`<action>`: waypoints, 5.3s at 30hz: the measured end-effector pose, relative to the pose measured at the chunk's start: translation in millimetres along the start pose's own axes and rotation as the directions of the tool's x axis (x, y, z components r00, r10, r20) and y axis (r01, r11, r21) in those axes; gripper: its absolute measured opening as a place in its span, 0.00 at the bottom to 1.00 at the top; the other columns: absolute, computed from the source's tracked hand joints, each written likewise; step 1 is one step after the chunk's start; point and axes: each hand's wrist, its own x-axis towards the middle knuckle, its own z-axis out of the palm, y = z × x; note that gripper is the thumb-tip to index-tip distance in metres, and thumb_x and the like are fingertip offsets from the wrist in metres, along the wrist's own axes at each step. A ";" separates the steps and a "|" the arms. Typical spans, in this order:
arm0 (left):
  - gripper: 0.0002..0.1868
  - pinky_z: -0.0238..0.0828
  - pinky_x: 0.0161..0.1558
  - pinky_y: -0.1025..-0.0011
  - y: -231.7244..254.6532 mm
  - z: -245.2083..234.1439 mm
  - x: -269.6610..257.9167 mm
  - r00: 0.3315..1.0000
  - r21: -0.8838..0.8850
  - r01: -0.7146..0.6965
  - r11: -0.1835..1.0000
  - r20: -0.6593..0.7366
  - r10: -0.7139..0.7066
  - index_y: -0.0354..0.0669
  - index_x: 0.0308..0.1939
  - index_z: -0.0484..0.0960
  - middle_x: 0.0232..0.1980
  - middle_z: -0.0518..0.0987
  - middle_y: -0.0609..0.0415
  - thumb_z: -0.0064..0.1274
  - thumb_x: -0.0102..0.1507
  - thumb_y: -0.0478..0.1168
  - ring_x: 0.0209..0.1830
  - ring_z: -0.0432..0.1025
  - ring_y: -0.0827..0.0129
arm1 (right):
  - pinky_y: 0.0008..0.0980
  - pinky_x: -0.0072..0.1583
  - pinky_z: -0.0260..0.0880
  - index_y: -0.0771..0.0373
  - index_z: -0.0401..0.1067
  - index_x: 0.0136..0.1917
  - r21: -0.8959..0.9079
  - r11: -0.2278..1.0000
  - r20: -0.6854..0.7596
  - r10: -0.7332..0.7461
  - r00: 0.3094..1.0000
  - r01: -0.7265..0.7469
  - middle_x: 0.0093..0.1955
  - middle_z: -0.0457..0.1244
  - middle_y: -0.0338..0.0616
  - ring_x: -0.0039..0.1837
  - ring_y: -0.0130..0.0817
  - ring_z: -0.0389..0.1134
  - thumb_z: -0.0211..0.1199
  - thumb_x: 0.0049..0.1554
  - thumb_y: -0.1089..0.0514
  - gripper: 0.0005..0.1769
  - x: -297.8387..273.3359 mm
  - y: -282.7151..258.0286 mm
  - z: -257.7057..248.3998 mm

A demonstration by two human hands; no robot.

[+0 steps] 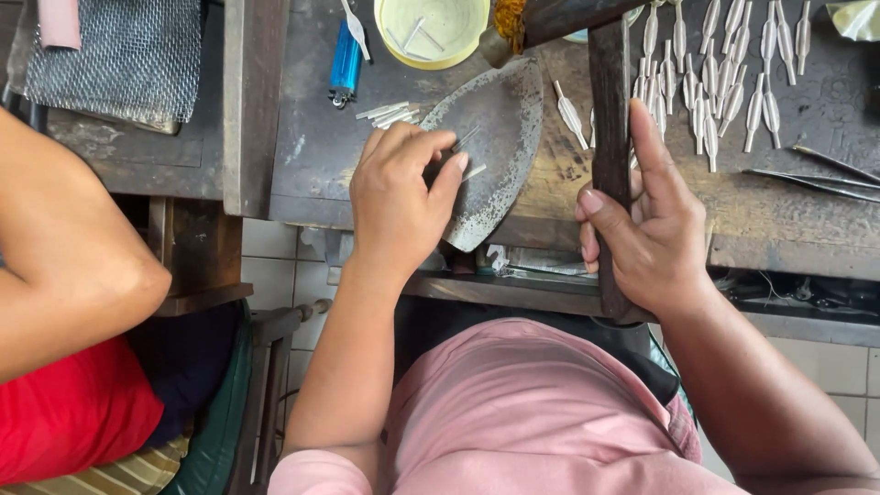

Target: A person uses a wooden mallet to hammer small silver components on a metal anvil at a jewelry workshop bench.

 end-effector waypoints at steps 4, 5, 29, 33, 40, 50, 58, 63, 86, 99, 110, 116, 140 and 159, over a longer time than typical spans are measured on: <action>0.05 0.55 0.17 0.66 1.5 4.5 5.2 1.000 0.193 -0.014 0.981 0.015 0.011 0.47 0.24 0.76 0.27 0.65 0.59 0.52 0.55 0.38 0.30 0.61 0.63 | 0.22 0.27 0.62 0.58 0.34 0.72 0.030 0.999 0.006 0.031 1.000 -0.031 0.34 0.55 0.46 0.25 0.27 0.56 0.47 0.56 0.71 0.36 -0.8 -1.7 1.8; 0.05 0.55 0.17 0.66 0.2 6.8 5.1 1.000 0.192 -0.022 0.981 0.009 0.020 0.47 0.24 0.76 0.27 0.65 0.59 0.52 0.55 0.38 0.30 0.61 0.63 | 0.22 0.27 0.62 0.58 0.34 0.72 0.028 0.999 0.002 0.021 1.000 -0.021 0.34 0.55 0.46 0.25 0.27 0.56 0.47 0.56 0.71 0.36 -1.1 -2.9 1.8; 0.02 0.55 0.29 0.67 11.8 3.0 -20.2 0.965 0.141 -0.204 0.969 -0.135 0.223 0.42 0.28 0.76 0.29 0.67 0.54 0.52 0.55 0.33 0.27 0.58 0.62 | 0.22 0.27 0.62 0.58 0.37 0.70 0.005 0.999 0.031 0.035 0.999 -0.035 0.31 0.55 0.45 0.24 0.27 0.56 0.48 0.53 0.70 0.37 2.7 -1.8 -1.8; 0.01 0.59 0.32 0.67 10.1 3.4 -21.2 0.945 0.067 -0.226 0.972 -0.226 0.235 0.38 0.28 0.76 0.29 0.68 0.52 0.52 0.55 0.32 0.28 0.61 0.61 | 0.21 0.26 0.63 0.59 0.38 0.70 0.000 1.000 0.003 0.023 1.000 -0.023 0.31 0.55 0.45 0.24 0.27 0.57 0.49 0.53 0.69 0.36 2.6 -4.2 -0.7; 0.03 0.57 0.33 0.68 10.9 -0.1 -24.8 0.952 0.015 -0.227 0.974 -0.206 0.225 0.39 0.28 0.76 0.29 0.67 0.54 0.49 0.56 0.34 0.28 0.60 0.62 | 0.20 0.28 0.63 0.60 0.34 0.71 0.097 0.995 0.052 -0.034 0.998 0.029 0.35 0.55 0.48 0.27 0.27 0.58 0.48 0.51 0.73 0.40 -11.5 -26.3 -2.4; 0.09 0.58 0.35 0.66 3.7 0.0 -28.9 0.954 -0.082 -0.230 0.970 -0.216 0.208 0.38 0.31 0.74 0.32 0.68 0.51 0.45 0.49 0.26 0.30 0.60 0.59 | 0.27 0.33 0.62 0.66 0.38 0.70 -0.677 0.736 0.090 0.063 0.994 0.015 0.24 0.58 0.35 0.25 0.26 0.58 0.48 0.53 0.61 0.36 -62.6 -13.6 -25.5; 0.07 0.60 0.36 0.64 3.2 -2.5 -27.9 0.941 -0.103 -0.263 0.959 -0.247 0.232 0.35 0.30 0.74 0.33 0.69 0.48 0.43 0.49 0.25 0.32 0.61 0.57 | 0.40 0.42 0.64 0.74 0.47 0.65 -0.765 0.536 0.302 -0.189 0.934 0.356 0.56 0.58 0.67 0.46 0.53 0.64 0.50 0.53 0.65 0.29 -69.2 -2.6 -15.8; 0.07 0.60 0.34 0.65 4.1 -2.4 -25.8 0.933 -0.105 -0.250 0.963 -0.291 0.211 0.33 0.29 0.74 0.31 0.69 0.48 0.42 0.49 0.25 0.32 0.61 0.57 | 0.40 0.36 0.62 0.70 0.45 0.67 -0.780 0.540 0.297 -0.123 0.947 0.315 0.47 0.61 0.62 0.38 0.49 0.62 0.49 0.53 0.64 0.30 -66.9 -5.4 -14.4; 0.07 0.61 0.34 0.67 12.0 -8.5 -24.5 0.932 -0.122 -0.183 0.976 -0.337 0.133 0.30 0.28 0.74 0.31 0.69 0.48 0.41 0.50 0.24 0.30 0.62 0.59 | 0.36 0.30 0.59 0.67 0.47 0.67 -0.791 0.484 0.364 -0.121 0.923 0.376 0.37 0.58 0.48 0.31 0.40 0.58 0.51 0.53 0.63 0.30 -61.1 -7.6 -7.9; 0.06 0.62 0.34 0.67 10.5 -5.5 -27.1 0.945 -0.091 -0.141 0.986 -0.311 0.107 0.32 0.28 0.75 0.30 0.69 0.48 0.42 0.50 0.25 0.31 0.62 0.59 | 0.37 0.28 0.58 0.62 0.45 0.68 -0.791 0.515 0.345 -0.067 0.936 0.328 0.32 0.55 0.42 0.28 0.38 0.56 0.50 0.53 0.60 0.31 -61.6 -3.6 -11.5; 0.10 0.58 0.39 0.62 14.8 -15.1 -29.3 0.969 0.127 -0.234 0.964 -0.052 0.242 0.39 0.37 0.75 0.37 0.71 0.49 0.45 0.57 0.41 0.38 0.63 0.56 | 0.35 0.33 0.58 0.63 0.43 0.69 -0.724 0.601 0.318 -0.144 0.937 0.338 0.42 0.60 0.48 0.30 0.39 0.56 0.49 0.53 0.62 0.32 -57.9 -6.9 -15.3; 0.16 0.60 0.41 0.59 21.2 -26.9 -34.8 0.925 0.123 -0.380 0.917 0.061 0.375 0.34 0.37 0.72 0.37 0.68 0.47 0.44 0.60 0.46 0.34 0.62 0.55 | 0.34 0.41 0.63 0.64 0.46 0.68 -0.735 0.646 0.209 -0.073 0.975 0.206 0.44 0.62 0.53 0.38 0.44 0.63 0.51 0.51 0.60 0.32 -67.1 2.0 -16.5; 0.03 0.58 0.41 0.62 9.8 1.1 -31.2 0.960 0.078 -0.091 0.993 -0.260 0.108 0.45 0.28 0.77 0.31 0.67 0.56 0.55 0.54 0.38 0.33 0.61 0.60 | 0.31 0.45 0.63 0.65 0.48 0.67 -0.728 0.674 0.158 -0.016 0.987 0.127 0.47 0.63 0.53 0.42 0.42 0.66 0.50 0.51 0.58 0.32 -65.7 -0.4 -19.8; 0.03 0.51 0.55 0.46 9.1 -0.4 -38.1 0.972 0.080 -0.161 0.984 -0.158 0.172 0.46 0.33 0.78 0.37 0.70 0.52 0.51 0.56 0.36 0.40 0.64 0.57 | 0.32 0.42 0.64 0.68 0.45 0.66 -0.690 0.610 0.334 -0.209 0.919 0.390 0.52 0.60 0.61 0.41 0.44 0.64 0.50 0.54 0.64 0.29 -62.1 -14.2 -13.3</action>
